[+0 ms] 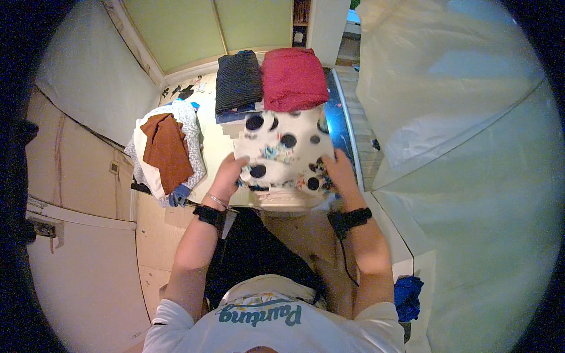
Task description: The person folds various clothing items one by one on a table, including a cream-colored shirt, a red shirt, a patterned shirt, a brown shirt, and a white shirt. Each item is smoothed and folded into a neat stack.
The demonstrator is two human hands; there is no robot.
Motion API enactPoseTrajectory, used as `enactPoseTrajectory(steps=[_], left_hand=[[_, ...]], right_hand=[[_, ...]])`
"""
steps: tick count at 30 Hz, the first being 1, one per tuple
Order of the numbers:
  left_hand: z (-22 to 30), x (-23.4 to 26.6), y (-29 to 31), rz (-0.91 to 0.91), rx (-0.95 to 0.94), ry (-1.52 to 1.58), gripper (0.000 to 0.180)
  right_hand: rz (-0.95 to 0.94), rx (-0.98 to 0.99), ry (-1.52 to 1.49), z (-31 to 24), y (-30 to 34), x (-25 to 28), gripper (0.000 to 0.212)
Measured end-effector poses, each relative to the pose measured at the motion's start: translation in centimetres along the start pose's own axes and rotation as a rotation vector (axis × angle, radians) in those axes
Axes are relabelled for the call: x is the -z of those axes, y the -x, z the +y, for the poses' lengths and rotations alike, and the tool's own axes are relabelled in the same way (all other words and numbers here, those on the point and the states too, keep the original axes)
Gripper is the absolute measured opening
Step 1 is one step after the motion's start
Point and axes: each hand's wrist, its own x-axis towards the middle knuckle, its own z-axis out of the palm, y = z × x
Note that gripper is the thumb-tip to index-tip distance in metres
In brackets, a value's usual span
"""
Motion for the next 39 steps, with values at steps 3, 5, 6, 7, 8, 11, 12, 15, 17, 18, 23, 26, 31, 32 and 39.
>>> enactPoseTrajectory(steps=[3,5,6,7,8,11,12,15,17,18,23,26,31,32,39], left_hand=[[-3.0,0.8,0.2,0.075,-0.049,-0.227,0.045],[-3.1,0.4,0.5,0.203,-0.21,-0.394,0.046],[-2.8,-0.1,0.9,0.265,-0.287,-0.478,0.047],[-2.5,-0.4,1.0,0.333,-0.392,-0.625,0.052],[-1.7,-0.9,1.6,0.326,-0.548,-0.807,0.053],[0.2,-2.9,2.8,0.156,-0.786,-1.286,0.06],[0.2,-4.0,3.3,0.14,-0.658,-1.337,0.063],[-1.3,-5.0,3.4,0.121,-0.44,-1.342,0.075],[-3.2,-3.7,2.2,0.091,-0.467,-1.059,0.081],[-3.7,-3.3,1.9,0.048,-0.444,-0.861,0.08],[-3.3,-3.7,0.9,-0.04,-0.379,-0.88,0.082],[-4.3,-4.7,0.3,-0.038,-0.451,-0.928,0.081],[-3.6,-6.2,-1.4,-0.08,-0.465,-0.936,0.081],[-3.6,-6.3,-1.6,-0.102,-0.463,-0.915,0.079],[-3.3,-2.1,-0.5,-0.225,-0.389,-0.626,0.06]], right_hand=[[0.019,-0.218,-0.163,3.4,1.8,-1.9,0.049],[0.057,-0.203,-0.203,3.7,2.4,-2.3,0.054],[0.112,-0.139,-0.19,3.7,2.7,-2.5,0.054],[0.167,-0.074,-0.175,3.6,3.0,-2.7,0.054],[0.223,0.001,-0.165,2.2,3.3,-2.7,0.054],[0.255,0.478,0.25,-2.1,4.4,-3.0,0.072],[0.223,0.591,0.34,-3.1,5.0,-3.5,0.076],[-0.057,0.529,0.676,-5.3,8.7,-4.9,0.085],[-0.118,0.501,0.748,-4.2,9.5,-5.6,0.087],[-0.154,0.482,0.784,-3.3,9.6,-6.3,0.088],[0.039,0.508,0.847,-1.0,7.4,-7.8,0.093],[0.058,0.496,0.849,-0.1,6.0,-6.9,0.095],[0.092,0.42,0.966,0.3,4.4,-6.3,0.101],[0.078,0.389,0.958,0.0,4.3,-6.3,0.101],[-0.101,0.548,0.767,-6.1,6.2,-9.0,0.096]])
